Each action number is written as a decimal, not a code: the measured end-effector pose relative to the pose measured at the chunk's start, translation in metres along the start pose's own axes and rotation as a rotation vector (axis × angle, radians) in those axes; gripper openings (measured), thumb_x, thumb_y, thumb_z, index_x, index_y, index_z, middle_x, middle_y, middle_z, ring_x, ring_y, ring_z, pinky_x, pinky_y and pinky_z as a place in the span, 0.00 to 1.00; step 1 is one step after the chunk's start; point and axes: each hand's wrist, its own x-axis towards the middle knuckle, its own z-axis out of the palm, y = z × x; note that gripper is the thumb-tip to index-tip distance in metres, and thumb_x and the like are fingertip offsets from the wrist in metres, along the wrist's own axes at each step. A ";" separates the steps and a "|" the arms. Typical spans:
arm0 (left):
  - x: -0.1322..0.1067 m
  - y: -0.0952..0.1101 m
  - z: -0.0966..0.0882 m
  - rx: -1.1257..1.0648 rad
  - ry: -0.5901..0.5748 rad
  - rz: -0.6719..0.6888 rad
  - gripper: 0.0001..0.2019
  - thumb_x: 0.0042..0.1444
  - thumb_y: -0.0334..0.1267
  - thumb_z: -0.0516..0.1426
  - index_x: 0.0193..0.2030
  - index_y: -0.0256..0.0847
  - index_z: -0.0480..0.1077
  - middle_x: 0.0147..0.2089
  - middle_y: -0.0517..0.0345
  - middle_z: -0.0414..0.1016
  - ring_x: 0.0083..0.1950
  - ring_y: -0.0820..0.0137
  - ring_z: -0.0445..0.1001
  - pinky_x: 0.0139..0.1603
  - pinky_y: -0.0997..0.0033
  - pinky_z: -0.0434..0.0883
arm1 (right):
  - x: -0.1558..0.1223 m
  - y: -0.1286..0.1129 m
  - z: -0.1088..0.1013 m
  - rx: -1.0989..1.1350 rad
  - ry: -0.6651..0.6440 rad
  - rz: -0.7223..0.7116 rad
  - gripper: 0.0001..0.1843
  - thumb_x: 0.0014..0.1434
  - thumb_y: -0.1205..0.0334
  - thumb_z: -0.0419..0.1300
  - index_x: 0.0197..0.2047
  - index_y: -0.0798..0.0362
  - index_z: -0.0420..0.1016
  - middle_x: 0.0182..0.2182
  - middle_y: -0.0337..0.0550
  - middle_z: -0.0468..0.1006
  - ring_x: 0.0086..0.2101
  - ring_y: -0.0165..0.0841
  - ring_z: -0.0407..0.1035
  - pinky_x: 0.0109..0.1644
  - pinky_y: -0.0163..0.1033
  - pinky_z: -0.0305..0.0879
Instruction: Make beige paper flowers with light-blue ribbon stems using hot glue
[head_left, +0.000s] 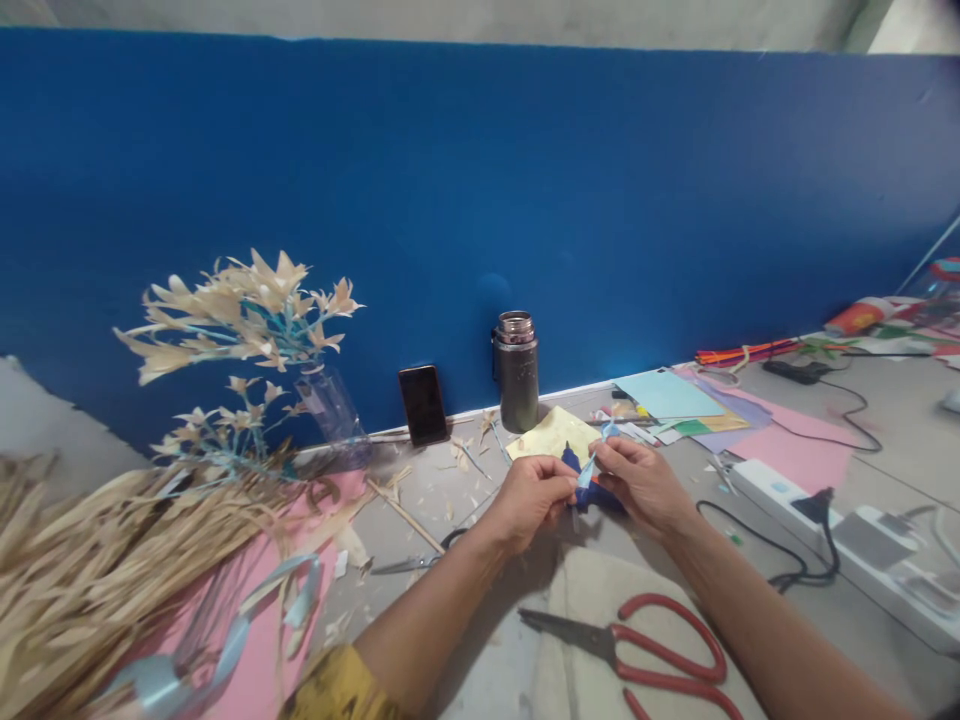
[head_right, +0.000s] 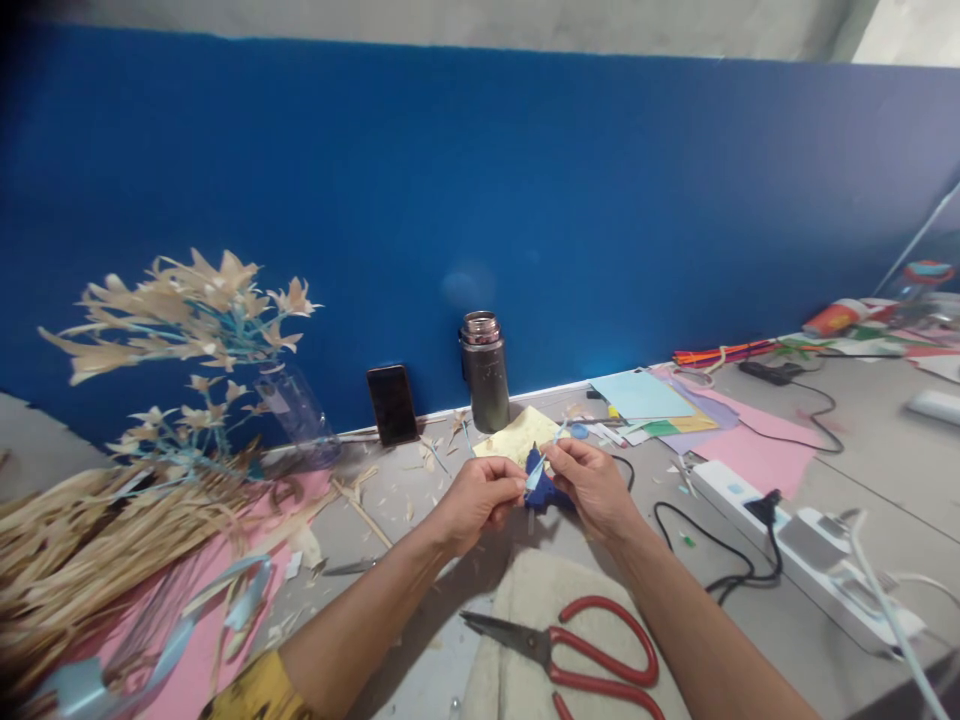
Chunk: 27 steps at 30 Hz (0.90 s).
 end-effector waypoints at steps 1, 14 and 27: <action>0.003 -0.001 -0.003 0.045 0.034 0.029 0.04 0.43 0.34 0.60 0.26 0.37 0.70 0.21 0.62 0.68 0.16 0.80 0.54 0.17 0.76 0.48 | 0.000 -0.002 0.000 -0.088 0.004 -0.002 0.20 0.47 0.44 0.71 0.24 0.53 0.75 0.20 0.34 0.66 0.22 0.27 0.56 0.25 0.34 0.53; 0.039 -0.018 -0.054 0.302 0.428 0.158 0.04 0.50 0.28 0.57 0.28 0.39 0.70 0.15 0.68 0.62 0.18 0.76 0.60 0.22 0.78 0.55 | 0.003 0.007 -0.023 -1.385 -0.169 -0.212 0.12 0.63 0.60 0.50 0.35 0.50 0.73 0.34 0.46 0.79 0.35 0.38 0.70 0.39 0.39 0.58; 0.046 -0.030 -0.055 0.112 0.417 -0.068 0.04 0.55 0.32 0.59 0.33 0.37 0.66 0.17 0.63 0.66 0.17 0.72 0.71 0.17 0.81 0.47 | 0.016 0.012 -0.044 -1.304 -0.169 -0.208 0.12 0.57 0.56 0.58 0.40 0.52 0.77 0.39 0.50 0.78 0.41 0.44 0.69 0.46 0.45 0.61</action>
